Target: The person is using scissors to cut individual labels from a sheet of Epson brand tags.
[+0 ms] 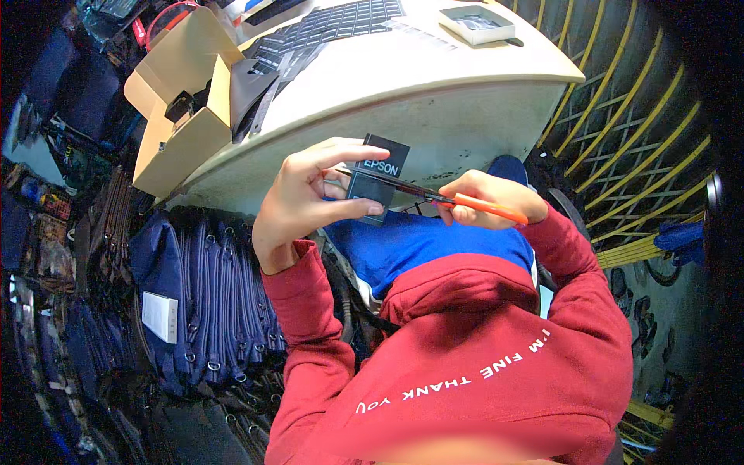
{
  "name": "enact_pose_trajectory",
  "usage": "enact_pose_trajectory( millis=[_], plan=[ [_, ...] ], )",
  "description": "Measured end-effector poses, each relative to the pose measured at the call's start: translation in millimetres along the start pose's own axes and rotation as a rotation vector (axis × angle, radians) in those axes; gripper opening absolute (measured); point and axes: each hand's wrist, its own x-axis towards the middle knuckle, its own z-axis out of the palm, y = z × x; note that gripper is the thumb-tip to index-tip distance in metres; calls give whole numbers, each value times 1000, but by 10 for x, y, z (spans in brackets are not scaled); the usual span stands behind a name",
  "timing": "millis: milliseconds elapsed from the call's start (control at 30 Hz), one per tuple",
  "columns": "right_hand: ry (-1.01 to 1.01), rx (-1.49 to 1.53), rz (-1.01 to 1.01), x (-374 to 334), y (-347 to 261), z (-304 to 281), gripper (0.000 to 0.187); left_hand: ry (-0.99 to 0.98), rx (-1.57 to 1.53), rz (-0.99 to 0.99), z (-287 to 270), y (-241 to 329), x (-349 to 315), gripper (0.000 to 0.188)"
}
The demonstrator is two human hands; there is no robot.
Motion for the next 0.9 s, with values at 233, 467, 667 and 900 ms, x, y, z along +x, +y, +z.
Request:
enact_pose_trajectory(
  millis=[233, 467, 667, 900],
  plan=[
    [33, -37, 79, -5, -18, 33, 54, -6, -32, -39, -8, -23, -13, 53],
    [103, -53, 83, -22, -12, 81, 50, -24, -1, -64, -15, 78, 0, 53],
    [93, -154, 115, -22, -75, 37, 49, -25, -28, -39, -9, -8, 2, 53],
    [164, -95, 162, -83, -54, 89, 42, 25, -30, -28, -35, -46, -26, 56]
  ],
)
